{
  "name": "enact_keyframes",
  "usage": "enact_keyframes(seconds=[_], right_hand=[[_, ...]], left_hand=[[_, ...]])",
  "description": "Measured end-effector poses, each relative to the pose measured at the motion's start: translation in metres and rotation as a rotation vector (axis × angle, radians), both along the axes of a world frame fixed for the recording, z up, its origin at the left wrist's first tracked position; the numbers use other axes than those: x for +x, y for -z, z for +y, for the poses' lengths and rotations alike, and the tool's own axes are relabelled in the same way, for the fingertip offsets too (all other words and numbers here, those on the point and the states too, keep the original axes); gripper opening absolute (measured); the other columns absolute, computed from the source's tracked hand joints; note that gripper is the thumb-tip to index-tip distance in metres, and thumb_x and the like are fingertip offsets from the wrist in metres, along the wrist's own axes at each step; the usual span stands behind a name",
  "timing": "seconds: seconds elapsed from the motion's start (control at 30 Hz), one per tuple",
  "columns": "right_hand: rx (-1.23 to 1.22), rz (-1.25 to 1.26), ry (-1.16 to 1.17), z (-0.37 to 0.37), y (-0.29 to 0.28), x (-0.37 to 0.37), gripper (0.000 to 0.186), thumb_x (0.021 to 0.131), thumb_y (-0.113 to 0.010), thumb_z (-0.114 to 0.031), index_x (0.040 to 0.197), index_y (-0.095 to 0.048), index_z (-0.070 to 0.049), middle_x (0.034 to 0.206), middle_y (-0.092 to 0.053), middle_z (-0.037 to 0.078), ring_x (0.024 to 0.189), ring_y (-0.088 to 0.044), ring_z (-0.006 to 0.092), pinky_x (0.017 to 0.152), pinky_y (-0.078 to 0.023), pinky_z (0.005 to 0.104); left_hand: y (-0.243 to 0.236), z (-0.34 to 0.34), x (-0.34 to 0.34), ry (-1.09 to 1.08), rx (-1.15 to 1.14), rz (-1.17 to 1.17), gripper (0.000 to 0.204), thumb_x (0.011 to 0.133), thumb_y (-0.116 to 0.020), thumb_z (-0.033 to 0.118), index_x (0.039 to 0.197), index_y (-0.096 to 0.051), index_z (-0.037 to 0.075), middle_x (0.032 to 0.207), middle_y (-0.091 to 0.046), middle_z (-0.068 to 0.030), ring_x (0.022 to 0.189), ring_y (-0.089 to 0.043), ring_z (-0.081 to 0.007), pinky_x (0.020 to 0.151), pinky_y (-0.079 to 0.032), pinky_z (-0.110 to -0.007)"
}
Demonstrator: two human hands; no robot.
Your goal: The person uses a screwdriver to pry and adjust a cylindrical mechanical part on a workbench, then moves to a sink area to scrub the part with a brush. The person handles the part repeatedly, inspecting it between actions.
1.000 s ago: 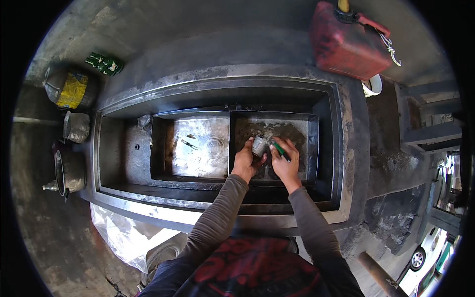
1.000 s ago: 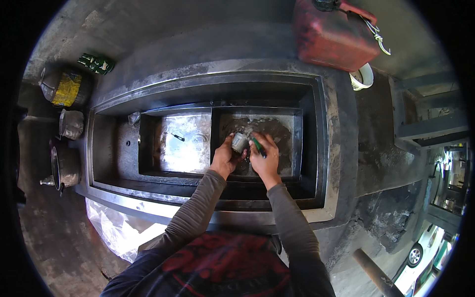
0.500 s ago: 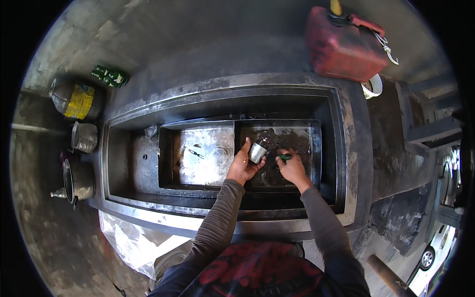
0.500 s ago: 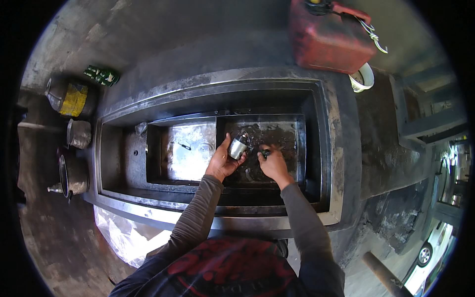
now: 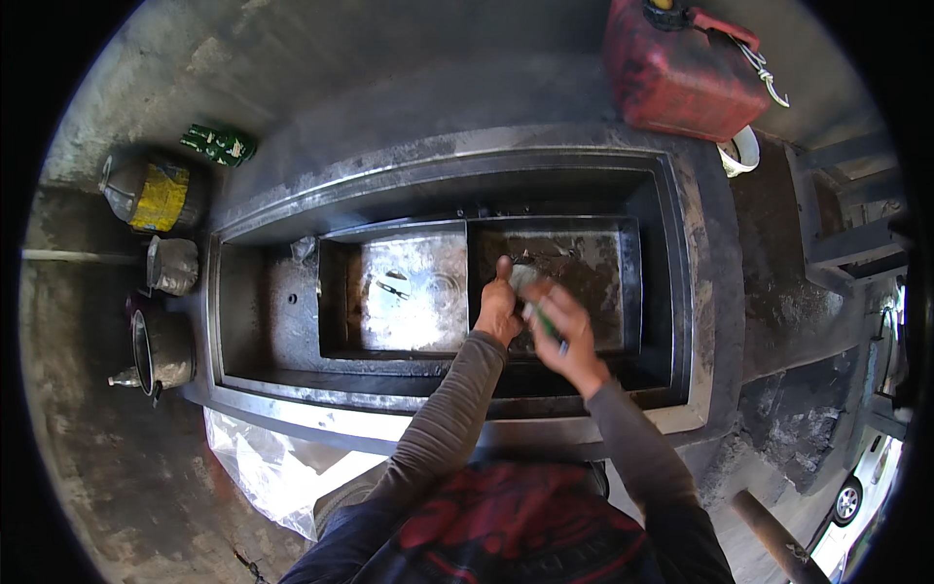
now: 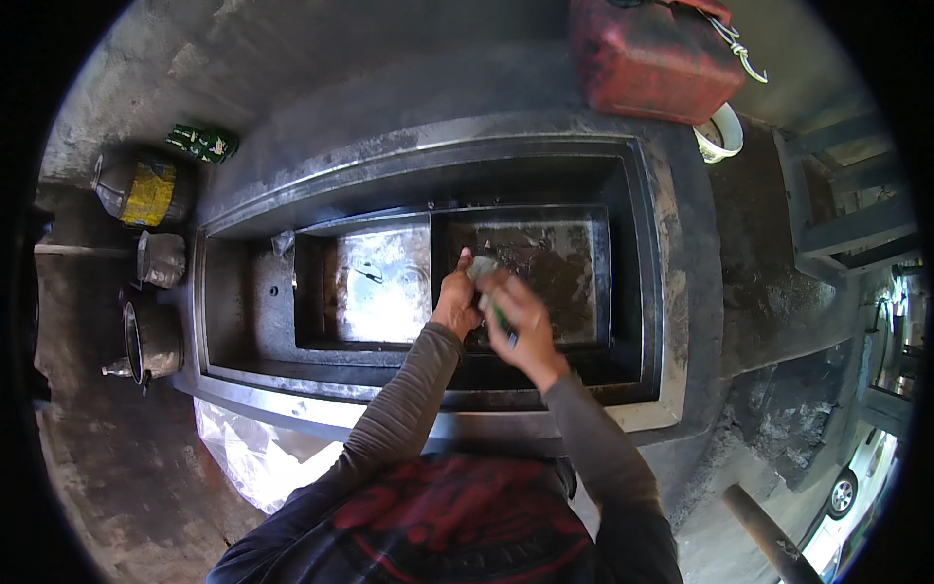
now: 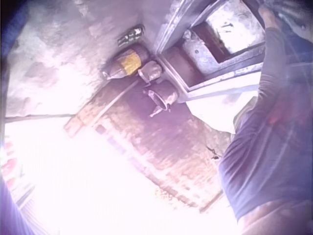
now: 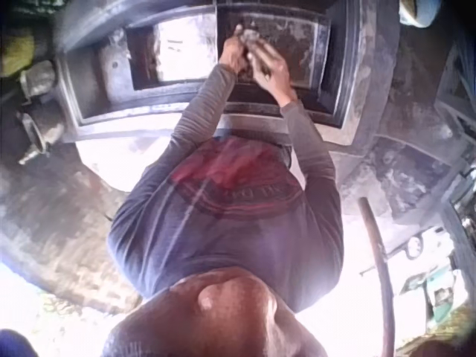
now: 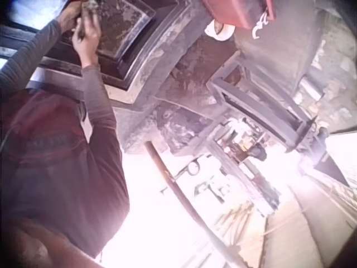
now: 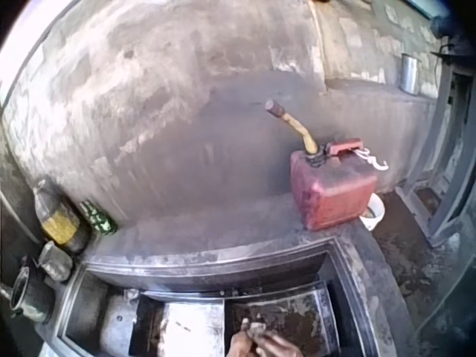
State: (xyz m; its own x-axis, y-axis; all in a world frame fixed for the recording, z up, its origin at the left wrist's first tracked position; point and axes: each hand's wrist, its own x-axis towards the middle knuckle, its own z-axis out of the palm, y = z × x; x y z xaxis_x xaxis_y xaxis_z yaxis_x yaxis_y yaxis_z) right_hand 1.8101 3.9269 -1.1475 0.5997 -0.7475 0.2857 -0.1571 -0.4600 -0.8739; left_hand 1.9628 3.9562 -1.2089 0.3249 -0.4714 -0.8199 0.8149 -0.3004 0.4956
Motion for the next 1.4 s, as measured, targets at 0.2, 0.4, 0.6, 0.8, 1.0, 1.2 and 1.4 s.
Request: enact_keyframes(seconds=[0.2,0.4,0.6,0.8,1.0,1.2,1.4], right_hand=[[0.105,-0.102,-0.005,-0.007,-0.002,0.001,0.033,0.092,-0.068,0.002,0.124,-0.071,-0.003,0.120,-0.070,0.021,0.111,-0.072,0.0368,0.092,-0.057,0.0392],[0.190,0.202,0.246,-0.047,0.032,0.015,0.034,0.097,-0.068,-0.019,0.129,-0.072,-0.014,0.132,-0.066,0.025,0.125,-0.062,0.0432,0.106,-0.051,0.0460],[0.315,0.823,0.127,-0.074,0.088,-0.023,0.050,0.092,-0.072,-0.021,0.139,-0.062,-0.008,0.136,-0.063,0.027,0.127,-0.062,0.0421,0.107,-0.051,0.0452],[0.070,0.010,0.096,-0.012,-0.011,-0.016,0.029,0.090,-0.073,-0.004,0.119,-0.074,-0.005,0.112,-0.073,0.019,0.103,-0.072,0.0374,0.089,-0.056,0.0386],[-0.121,0.029,0.112,0.012,-0.009,-0.008,0.036,0.089,-0.067,0.003,0.125,-0.071,-0.001,0.126,-0.068,0.023,0.114,-0.070,0.0402,0.095,-0.056,0.0392],[-0.117,0.011,0.169,-0.012,-0.013,-0.005,0.039,0.088,-0.065,0.003,0.127,-0.068,-0.001,0.131,-0.067,0.024,0.116,-0.068,0.0422,0.100,-0.054,0.0442],[-0.122,0.046,0.195,-0.020,-0.018,-0.001,0.043,0.086,-0.067,0.002,0.128,-0.070,-0.004,0.133,-0.065,0.024,0.122,-0.065,0.0429,0.104,-0.052,0.0450]], left_hand=[[-0.007,-0.007,-0.005,-0.066,-0.061,0.116,0.051,0.109,-0.049,0.054,0.113,-0.066,0.006,0.093,-0.072,-0.0107,0.077,-0.069,-0.0273,0.064,-0.057,-0.045],[-0.011,-0.002,-0.002,0.078,-0.133,0.208,0.052,0.110,-0.042,0.057,0.117,-0.064,0.010,0.094,-0.071,-0.0113,0.082,-0.067,-0.0259,0.068,-0.057,-0.043],[-0.034,0.000,0.001,0.106,-0.250,0.206,0.046,0.104,-0.055,0.059,0.114,-0.067,0.015,0.094,-0.070,-0.0056,0.084,-0.066,-0.0221,0.064,-0.054,-0.039],[-0.026,-0.004,-0.001,0.102,-0.131,0.006,0.044,0.103,-0.063,0.053,0.113,-0.068,0.010,0.100,-0.073,-0.0044,0.088,-0.069,-0.0190,0.065,-0.054,-0.038],[-0.017,-0.017,-0.018,0.036,-0.151,-0.126,0.051,0.104,-0.058,0.056,0.108,-0.070,0.006,0.093,-0.070,-0.0051,0.078,-0.066,-0.0187,0.065,-0.052,-0.039],[-0.023,-0.009,-0.028,-0.057,-0.231,0.127,0.045,0.106,-0.059,0.049,0.111,-0.068,0.005,0.093,-0.070,-0.0085,0.078,-0.068,-0.0219,0.064,-0.056,-0.038],[-0.035,-0.022,-0.037,-0.125,-0.276,0.209,0.042,0.108,-0.057,0.045,0.112,-0.067,0.004,0.092,-0.070,-0.0094,0.072,-0.066,-0.0216,0.066,-0.058,-0.038]])
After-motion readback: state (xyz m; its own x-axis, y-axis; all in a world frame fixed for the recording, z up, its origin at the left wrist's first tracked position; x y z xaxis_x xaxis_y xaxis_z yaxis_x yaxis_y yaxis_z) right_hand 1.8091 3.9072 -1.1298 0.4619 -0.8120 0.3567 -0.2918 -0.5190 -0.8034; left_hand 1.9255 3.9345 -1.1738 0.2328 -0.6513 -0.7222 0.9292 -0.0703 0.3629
